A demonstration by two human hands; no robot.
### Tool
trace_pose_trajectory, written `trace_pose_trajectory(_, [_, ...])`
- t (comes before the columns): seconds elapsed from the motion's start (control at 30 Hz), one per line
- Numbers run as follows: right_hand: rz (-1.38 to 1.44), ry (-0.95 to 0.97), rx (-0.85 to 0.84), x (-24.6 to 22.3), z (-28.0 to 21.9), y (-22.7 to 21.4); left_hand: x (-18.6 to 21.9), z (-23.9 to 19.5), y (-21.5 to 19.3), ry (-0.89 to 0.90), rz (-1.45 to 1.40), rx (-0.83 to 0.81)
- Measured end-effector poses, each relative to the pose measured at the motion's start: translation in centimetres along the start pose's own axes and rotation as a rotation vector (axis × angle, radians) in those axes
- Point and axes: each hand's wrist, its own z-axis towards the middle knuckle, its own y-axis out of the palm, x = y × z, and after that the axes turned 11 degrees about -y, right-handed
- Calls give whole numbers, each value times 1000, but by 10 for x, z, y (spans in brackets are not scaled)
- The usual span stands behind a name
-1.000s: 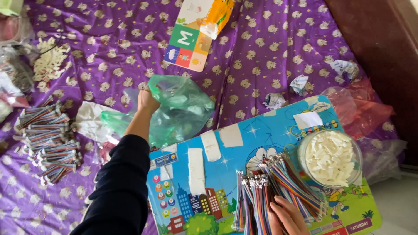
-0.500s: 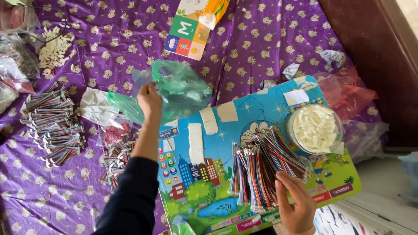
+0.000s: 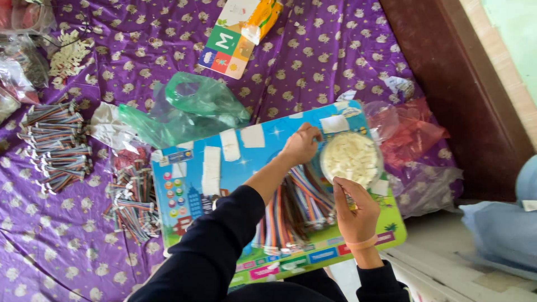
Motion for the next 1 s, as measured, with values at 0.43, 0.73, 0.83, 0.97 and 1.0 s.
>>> trace_pose_trajectory(0.43, [-216,-178,-356,158,26,-7,13,-1,-23,49,3,327])
trace_pose_trajectory(0.73, [-508,-504,-431,187,28,20,-24,-211,-26,-366,138,320])
trace_pose_trajectory(0.83, [-497,-597,-349,203,25,30,11,-275,-23,-549,-62,138])
trace_pose_trajectory(0.97, [-455,-549,-308,206,16,31,-8,-284,21,-269,176,89])
trace_pose_trajectory(1.0, [-450,-530,-275,209,14,32,-19,-275,30,-190,187,183])
